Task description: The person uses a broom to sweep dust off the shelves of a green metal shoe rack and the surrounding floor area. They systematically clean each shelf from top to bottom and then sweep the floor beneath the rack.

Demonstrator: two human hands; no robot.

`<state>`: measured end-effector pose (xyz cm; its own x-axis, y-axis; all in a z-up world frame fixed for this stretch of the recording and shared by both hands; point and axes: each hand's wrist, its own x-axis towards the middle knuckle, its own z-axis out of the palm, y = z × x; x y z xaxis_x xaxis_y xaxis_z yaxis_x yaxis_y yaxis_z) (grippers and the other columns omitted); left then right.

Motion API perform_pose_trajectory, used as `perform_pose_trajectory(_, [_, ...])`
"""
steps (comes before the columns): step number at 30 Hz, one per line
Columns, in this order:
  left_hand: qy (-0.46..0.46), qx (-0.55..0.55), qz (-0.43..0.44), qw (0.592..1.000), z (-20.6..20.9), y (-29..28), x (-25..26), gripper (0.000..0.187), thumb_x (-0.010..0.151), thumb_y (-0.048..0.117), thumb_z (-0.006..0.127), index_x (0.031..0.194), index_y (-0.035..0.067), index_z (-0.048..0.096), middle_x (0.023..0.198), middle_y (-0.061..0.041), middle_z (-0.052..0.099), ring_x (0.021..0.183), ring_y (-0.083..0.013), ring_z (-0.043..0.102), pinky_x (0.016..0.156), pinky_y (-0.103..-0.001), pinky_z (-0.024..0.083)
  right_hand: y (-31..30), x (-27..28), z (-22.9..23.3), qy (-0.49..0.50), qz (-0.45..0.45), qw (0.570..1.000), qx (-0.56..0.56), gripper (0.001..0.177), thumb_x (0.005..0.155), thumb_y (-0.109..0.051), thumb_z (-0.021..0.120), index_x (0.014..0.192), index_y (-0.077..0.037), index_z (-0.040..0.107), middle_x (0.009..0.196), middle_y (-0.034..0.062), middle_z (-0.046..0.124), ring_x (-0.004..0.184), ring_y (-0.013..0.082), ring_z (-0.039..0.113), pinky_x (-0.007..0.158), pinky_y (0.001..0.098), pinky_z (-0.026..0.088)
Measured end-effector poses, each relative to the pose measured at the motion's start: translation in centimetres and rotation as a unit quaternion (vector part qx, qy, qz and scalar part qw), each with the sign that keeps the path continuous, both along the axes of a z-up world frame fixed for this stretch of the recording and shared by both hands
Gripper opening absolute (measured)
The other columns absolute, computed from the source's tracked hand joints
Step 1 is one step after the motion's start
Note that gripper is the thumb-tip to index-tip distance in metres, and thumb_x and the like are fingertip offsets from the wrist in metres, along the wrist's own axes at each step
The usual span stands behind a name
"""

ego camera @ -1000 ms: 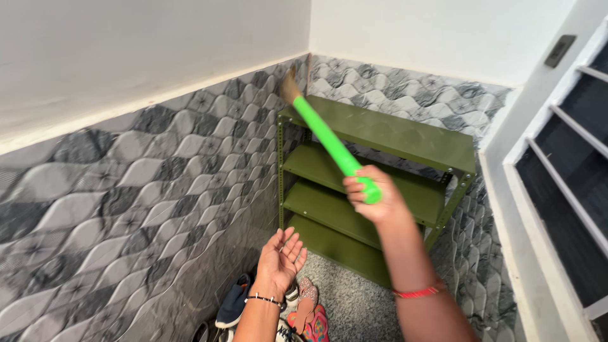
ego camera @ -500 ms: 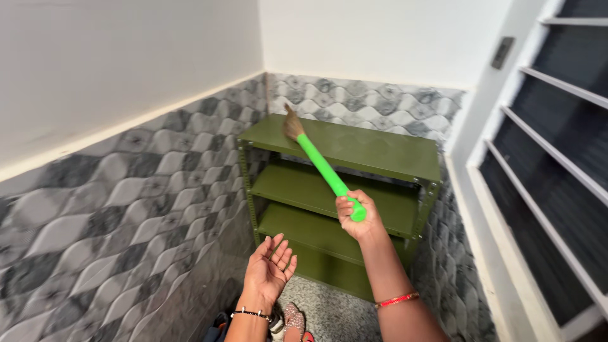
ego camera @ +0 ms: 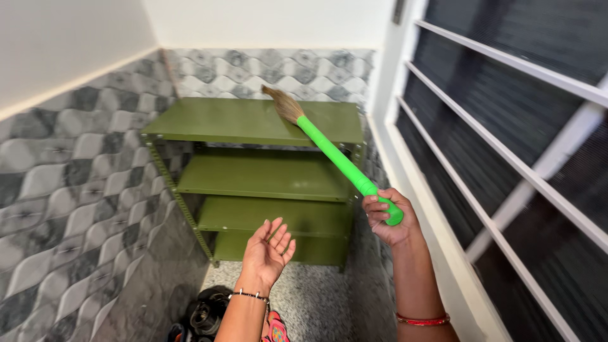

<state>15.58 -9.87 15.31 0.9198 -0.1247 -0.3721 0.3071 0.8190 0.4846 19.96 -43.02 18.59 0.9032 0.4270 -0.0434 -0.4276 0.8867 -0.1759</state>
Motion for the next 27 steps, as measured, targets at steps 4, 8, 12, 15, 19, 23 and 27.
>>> perform_pose_trajectory(4, [0.005,0.003,-0.048,0.999,0.2,-2.6,0.0,0.030,0.099,0.032,0.060,0.115,0.008,0.069,0.094,-0.004,0.069,0.083,-0.0180,0.066,0.084,-0.041,0.056,-1.9,-4.3,0.5,0.009,-0.066,0.998,-0.023,0.047,0.085,-0.004,0.062,0.126,0.008,0.043,0.084,0.0076,0.054,0.055,0.0059,0.052,0.039,0.0174,0.039])
perform_pose_trajectory(8, [0.001,0.017,-0.095,0.995,0.5,-4.5,-0.5,0.033,0.098,0.033,0.061,0.119,0.008,0.068,0.097,-0.005,0.069,0.085,-0.0187,0.065,0.085,-0.041,0.056,-3.1,-8.0,0.2,-0.001,-0.117,0.992,-0.050,0.040,0.085,-0.004,0.062,0.120,0.003,0.045,0.085,0.0081,0.054,0.055,0.0057,0.051,0.039,0.0177,0.039])
perform_pose_trajectory(12, [-0.009,0.021,-0.139,0.990,0.1,-5.7,-1.7,0.035,0.097,0.034,0.063,0.120,0.008,0.068,0.101,-0.005,0.067,0.090,-0.0198,0.063,0.086,-0.041,0.055,-3.7,-10.5,-0.6,-0.016,-0.160,0.981,-0.105,0.033,0.087,-0.006,0.063,0.115,-0.003,0.046,0.085,0.0087,0.054,0.057,0.0078,0.051,0.041,0.0195,0.038])
perform_pose_trajectory(15, [-0.010,0.032,-0.163,0.986,-0.6,-6.7,-2.8,0.036,0.096,0.035,0.063,0.121,0.009,0.068,0.102,-0.005,0.067,0.091,-0.0199,0.062,0.088,-0.042,0.055,-4.3,-11.7,-1.1,-0.026,-0.198,0.965,-0.171,0.029,0.088,-0.008,0.064,0.111,-0.013,0.049,0.084,0.0083,0.055,0.057,0.0088,0.051,0.042,0.0206,0.039])
perform_pose_trajectory(19, [-0.019,0.043,-0.212,0.976,-2.0,-8.7,-4.4,0.037,0.096,0.038,0.063,0.120,0.010,0.069,0.103,-0.004,0.067,0.092,-0.0199,0.062,0.087,-0.042,0.054,-4.8,-12.3,-3.0,-0.021,-0.206,0.960,-0.190,0.027,0.090,-0.011,0.066,0.113,-0.016,0.052,0.082,0.0072,0.056,0.056,0.0095,0.052,0.043,0.0220,0.040])
perform_pose_trajectory(23, [-0.029,0.081,-0.253,0.964,-2.8,-11.0,-6.1,0.037,0.097,0.039,0.062,0.119,0.011,0.069,0.105,-0.004,0.068,0.092,-0.0190,0.062,0.085,-0.041,0.054,-4.7,-11.8,-6.2,-0.009,-0.174,0.964,-0.200,0.027,0.092,-0.015,0.068,0.111,-0.022,0.051,0.081,0.0062,0.057,0.055,0.0095,0.053,0.042,0.0223,0.040])
perform_pose_trajectory(27, [-0.034,0.105,-0.287,0.952,-2.9,-12.3,-7.5,0.036,0.097,0.041,0.061,0.118,0.012,0.068,0.107,-0.003,0.068,0.094,-0.0186,0.062,0.084,-0.040,0.054,-4.3,-10.1,-10.3,0.024,-0.160,0.966,-0.201,0.027,0.092,-0.014,0.068,0.112,-0.023,0.052,0.080,0.0066,0.057,0.055,0.0099,0.053,0.042,0.0223,0.041])
